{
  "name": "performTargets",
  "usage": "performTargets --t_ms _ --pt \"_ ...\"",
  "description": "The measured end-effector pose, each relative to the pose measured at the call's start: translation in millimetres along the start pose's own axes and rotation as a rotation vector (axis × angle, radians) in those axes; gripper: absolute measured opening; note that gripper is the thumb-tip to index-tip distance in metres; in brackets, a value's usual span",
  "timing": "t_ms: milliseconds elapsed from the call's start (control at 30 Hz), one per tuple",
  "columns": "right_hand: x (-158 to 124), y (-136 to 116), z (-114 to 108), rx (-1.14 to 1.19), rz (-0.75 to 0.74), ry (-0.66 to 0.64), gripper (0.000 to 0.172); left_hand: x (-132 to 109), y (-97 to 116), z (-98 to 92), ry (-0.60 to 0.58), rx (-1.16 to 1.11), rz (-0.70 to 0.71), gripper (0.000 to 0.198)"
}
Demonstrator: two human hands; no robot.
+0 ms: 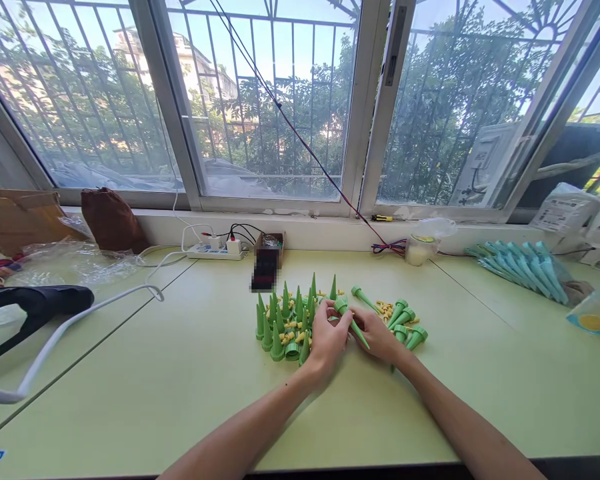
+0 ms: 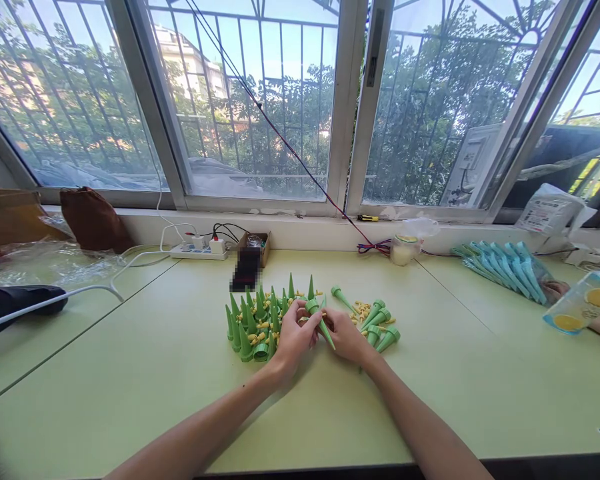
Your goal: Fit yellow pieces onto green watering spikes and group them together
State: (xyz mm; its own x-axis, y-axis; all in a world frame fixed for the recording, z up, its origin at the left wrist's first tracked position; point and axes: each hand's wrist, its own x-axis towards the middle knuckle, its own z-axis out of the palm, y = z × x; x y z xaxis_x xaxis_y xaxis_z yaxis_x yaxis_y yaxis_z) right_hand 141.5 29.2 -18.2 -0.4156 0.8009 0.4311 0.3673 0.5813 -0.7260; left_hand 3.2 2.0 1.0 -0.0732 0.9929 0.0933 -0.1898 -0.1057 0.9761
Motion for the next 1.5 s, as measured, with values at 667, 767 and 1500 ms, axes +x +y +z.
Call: performTargets --t_ms 667,767,1500 --pt "-0.6 0.1 0.0 -0.024 -0.003 0.002 0.019 -0.1 -0.2 -0.2 -0.005 0.002 -0.011 0.033" --pt "-0.8 -0.3 -0.1 -0.027 -0.007 -0.001 0.018 0.2 -0.7 -0.2 -0.01 0.016 -0.014 0.033" --pt "-1.1 0.7 0.8 -0.042 0.012 -0.013 0.019 -2.6 4.2 0.5 -0.027 0.057 -0.016 0.024"
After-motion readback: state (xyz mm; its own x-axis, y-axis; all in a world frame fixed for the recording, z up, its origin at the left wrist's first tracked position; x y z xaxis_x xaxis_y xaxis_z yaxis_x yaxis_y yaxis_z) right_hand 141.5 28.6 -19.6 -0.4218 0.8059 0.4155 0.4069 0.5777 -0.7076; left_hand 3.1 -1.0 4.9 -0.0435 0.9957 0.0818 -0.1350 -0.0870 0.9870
